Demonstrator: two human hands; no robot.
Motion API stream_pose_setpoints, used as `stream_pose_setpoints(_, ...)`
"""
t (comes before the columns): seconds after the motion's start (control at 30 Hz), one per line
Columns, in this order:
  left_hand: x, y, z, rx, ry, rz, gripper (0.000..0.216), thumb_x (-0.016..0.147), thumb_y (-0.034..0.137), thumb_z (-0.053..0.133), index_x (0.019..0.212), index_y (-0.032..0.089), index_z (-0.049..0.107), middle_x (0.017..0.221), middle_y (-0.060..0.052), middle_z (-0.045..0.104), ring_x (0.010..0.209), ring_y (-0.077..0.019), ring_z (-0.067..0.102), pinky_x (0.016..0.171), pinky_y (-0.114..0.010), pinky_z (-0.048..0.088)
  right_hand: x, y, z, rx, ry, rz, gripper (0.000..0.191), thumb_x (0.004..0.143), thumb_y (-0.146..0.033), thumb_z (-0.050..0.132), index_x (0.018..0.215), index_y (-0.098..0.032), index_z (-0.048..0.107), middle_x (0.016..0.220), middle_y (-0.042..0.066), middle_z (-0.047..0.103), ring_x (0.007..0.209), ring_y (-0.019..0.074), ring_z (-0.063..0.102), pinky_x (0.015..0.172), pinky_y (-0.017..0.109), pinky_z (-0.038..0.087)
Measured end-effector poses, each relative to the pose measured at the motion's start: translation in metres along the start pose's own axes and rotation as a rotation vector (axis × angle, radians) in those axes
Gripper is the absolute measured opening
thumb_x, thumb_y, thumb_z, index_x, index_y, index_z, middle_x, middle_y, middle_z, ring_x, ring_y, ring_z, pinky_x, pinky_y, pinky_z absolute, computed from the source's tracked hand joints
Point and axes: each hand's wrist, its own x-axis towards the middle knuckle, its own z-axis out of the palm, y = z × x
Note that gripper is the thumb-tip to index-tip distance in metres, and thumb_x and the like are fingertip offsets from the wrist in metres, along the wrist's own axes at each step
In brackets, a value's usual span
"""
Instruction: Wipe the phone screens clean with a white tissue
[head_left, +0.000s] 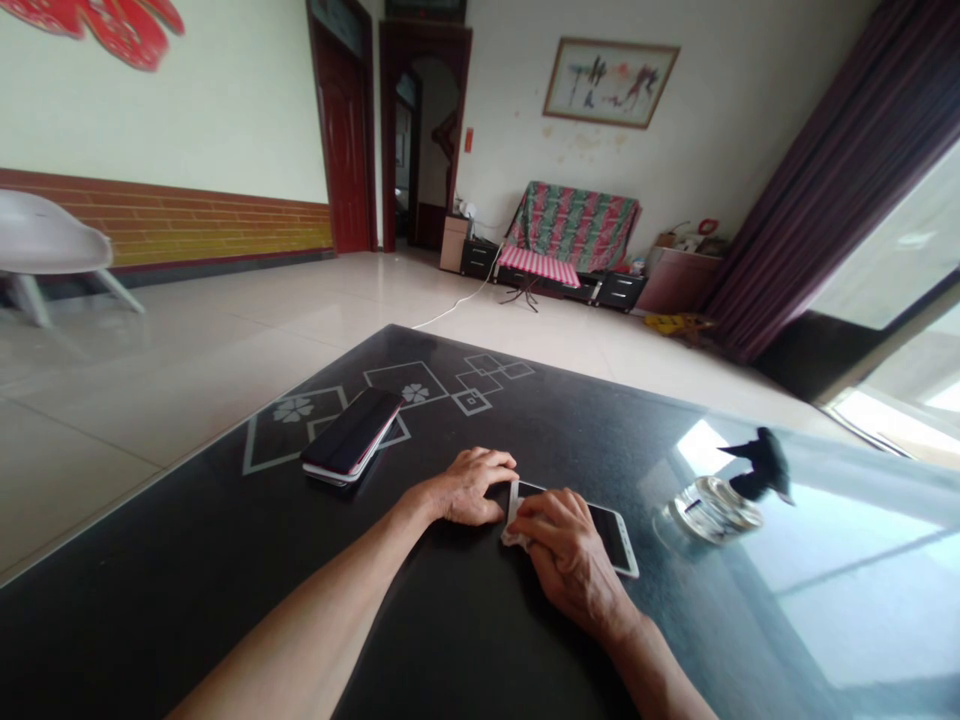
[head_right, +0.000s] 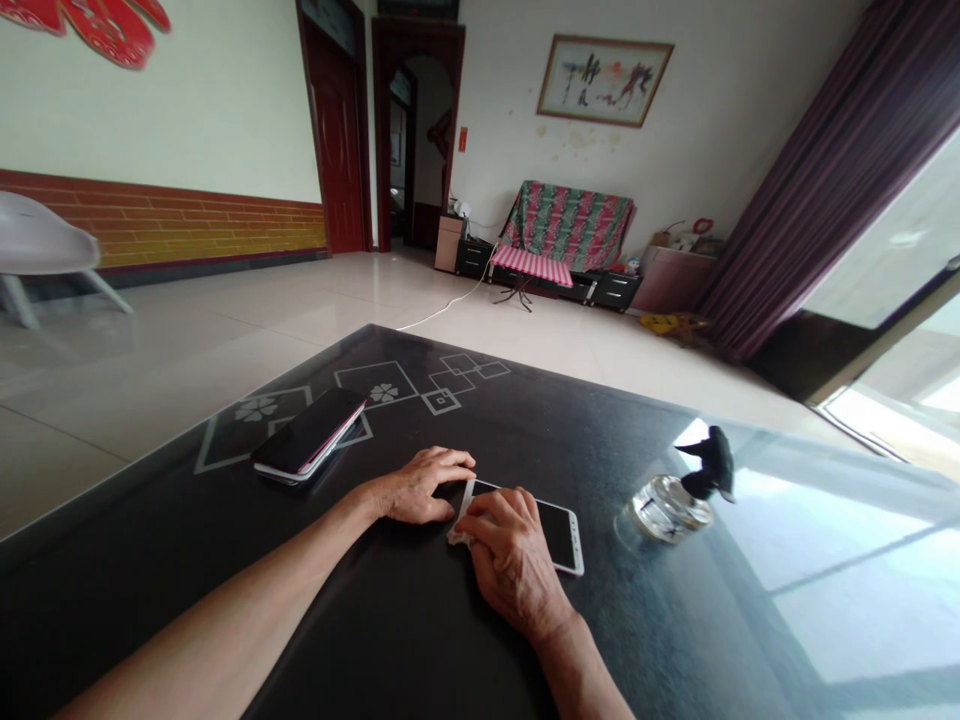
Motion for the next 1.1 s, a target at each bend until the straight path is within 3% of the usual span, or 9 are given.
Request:
stream_pose_setpoints(0.3, 0.001, 0.000, 0.001, 0.027, 0.004, 0.000, 0.052, 0.066, 0.032, 0.068, 0.118, 0.028, 0.060, 0.137, -0.003, 0.050, 0.125, -0.0297, 0.044, 0.108, -0.045, 0.031, -0.003, 0.006, -0.006, 0.012, 0.048, 0.005, 0.029, 0.084, -0.009, 0.043, 0.070, -0.023, 0.065, 0.083, 0.003, 0.063, 0.082, 0.0177, 0.052, 0.084, 0.037, 0.038)
stream_pose_setpoints(0.63, 0.000, 0.003, 0.001, 0.048, -0.007, -0.003, 0.076, 0.059, 0.054, 0.075, 0.126, 0.025, 0.056, 0.142, -0.007, 0.044, 0.129, -0.0334, 0.038, 0.109, -0.047, 0.029, -0.005, 0.006, 0.000, 0.006, 0.052, -0.013, 0.027, 0.087, -0.012, 0.044, 0.085, -0.024, 0.067, 0.092, 0.003, 0.062, 0.088, 0.0182, 0.052, 0.086, 0.038, 0.037)
stream_pose_setpoints(1.1, 0.000, 0.001, -0.001, 0.050, -0.036, 0.010, 0.077, 0.061, 0.058, 0.074, 0.128, 0.026, 0.055, 0.143, -0.006, 0.043, 0.131, -0.0331, 0.035, 0.110, -0.047, 0.028, -0.020, 0.017, -0.017, -0.030, 0.034, -0.104, 0.027, 0.086, -0.010, 0.044, 0.090, -0.024, 0.067, 0.091, 0.004, 0.062, 0.085, 0.0184, 0.053, 0.084, 0.038, 0.041)
